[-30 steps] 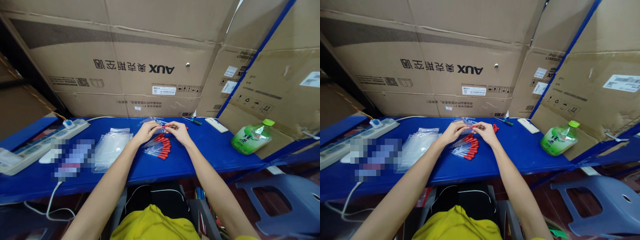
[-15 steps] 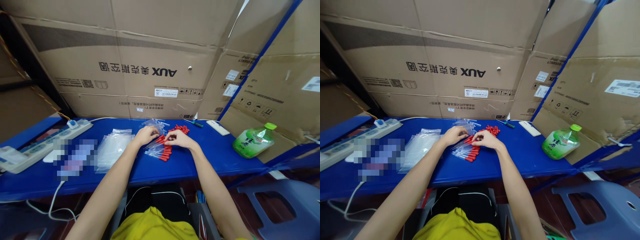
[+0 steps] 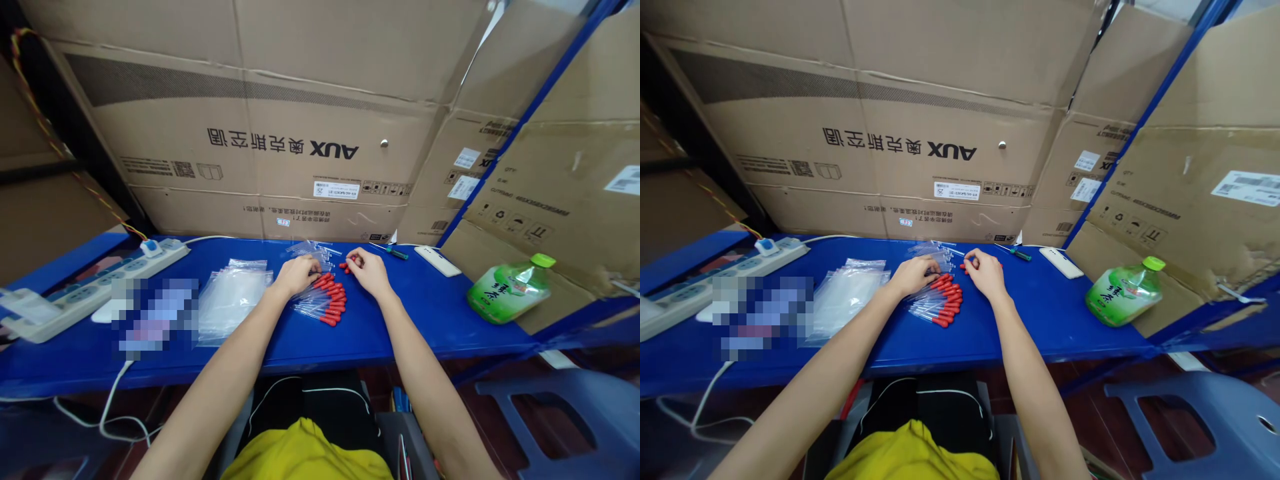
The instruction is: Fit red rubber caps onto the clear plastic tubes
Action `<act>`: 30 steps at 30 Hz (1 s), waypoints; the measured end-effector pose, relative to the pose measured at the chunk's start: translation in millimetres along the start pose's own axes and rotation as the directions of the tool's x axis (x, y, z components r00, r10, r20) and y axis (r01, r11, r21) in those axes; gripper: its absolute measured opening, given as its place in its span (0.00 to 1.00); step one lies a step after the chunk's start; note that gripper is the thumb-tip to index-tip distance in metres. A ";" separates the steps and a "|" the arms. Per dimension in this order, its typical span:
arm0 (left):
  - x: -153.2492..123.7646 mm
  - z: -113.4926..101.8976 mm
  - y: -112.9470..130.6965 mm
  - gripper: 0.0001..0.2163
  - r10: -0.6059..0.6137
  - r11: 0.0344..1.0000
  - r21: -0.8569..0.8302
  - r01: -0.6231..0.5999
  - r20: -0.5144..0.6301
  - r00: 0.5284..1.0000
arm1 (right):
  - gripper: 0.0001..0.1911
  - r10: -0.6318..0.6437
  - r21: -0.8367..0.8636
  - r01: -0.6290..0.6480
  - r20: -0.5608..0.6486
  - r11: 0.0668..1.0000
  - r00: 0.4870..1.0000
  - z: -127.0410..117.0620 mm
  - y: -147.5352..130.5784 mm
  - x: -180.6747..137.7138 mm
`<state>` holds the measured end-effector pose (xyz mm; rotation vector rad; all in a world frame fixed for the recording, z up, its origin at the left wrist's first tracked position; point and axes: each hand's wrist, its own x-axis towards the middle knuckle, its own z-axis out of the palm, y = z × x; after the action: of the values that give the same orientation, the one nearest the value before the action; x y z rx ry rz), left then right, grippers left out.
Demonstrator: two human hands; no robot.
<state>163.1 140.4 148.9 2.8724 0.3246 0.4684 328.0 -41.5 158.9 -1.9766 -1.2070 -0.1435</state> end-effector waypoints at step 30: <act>3.2 -1.3 7.8 0.13 -0.011 0.972 -0.232 -0.041 -0.217 0.976 | 0.08 0.125 0.060 -0.118 -0.120 0.991 0.985 -4.2 -3.8 -2.4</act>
<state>167.1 134.0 152.9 2.5999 0.2620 0.7715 324.9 -45.2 162.7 -1.9592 -0.9984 -0.1680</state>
